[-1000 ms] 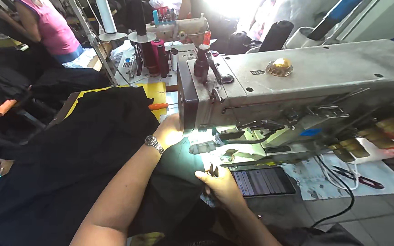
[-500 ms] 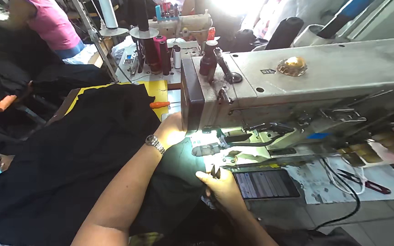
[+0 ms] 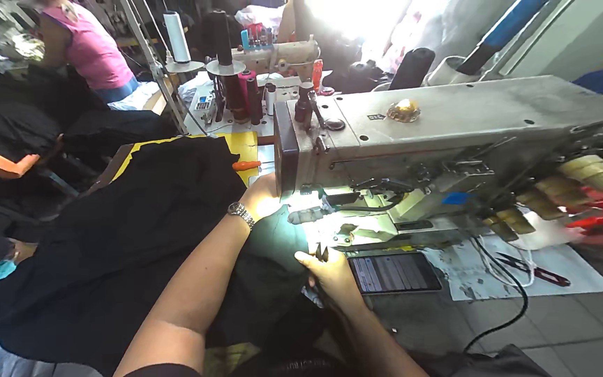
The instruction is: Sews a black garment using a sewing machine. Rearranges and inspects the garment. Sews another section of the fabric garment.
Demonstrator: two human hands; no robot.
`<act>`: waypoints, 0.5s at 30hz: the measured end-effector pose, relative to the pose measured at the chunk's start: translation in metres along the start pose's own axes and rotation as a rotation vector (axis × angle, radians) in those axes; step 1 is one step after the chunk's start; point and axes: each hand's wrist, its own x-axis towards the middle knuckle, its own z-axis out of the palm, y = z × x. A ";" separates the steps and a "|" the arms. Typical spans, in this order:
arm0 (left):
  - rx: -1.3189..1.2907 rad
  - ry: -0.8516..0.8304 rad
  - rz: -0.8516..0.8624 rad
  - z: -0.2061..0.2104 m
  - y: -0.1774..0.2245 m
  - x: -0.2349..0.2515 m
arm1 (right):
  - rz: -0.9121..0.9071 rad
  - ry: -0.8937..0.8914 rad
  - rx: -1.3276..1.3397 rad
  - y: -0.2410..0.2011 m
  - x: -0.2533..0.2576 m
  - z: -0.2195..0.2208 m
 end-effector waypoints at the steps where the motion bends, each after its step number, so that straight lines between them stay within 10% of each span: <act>1: 0.002 -0.006 0.000 -0.001 0.002 -0.001 | -0.001 -0.001 -0.005 0.001 0.000 0.000; 15: -0.077 -0.055 -0.085 -0.011 0.014 -0.003 | -0.026 -0.017 -0.024 -0.003 0.000 0.000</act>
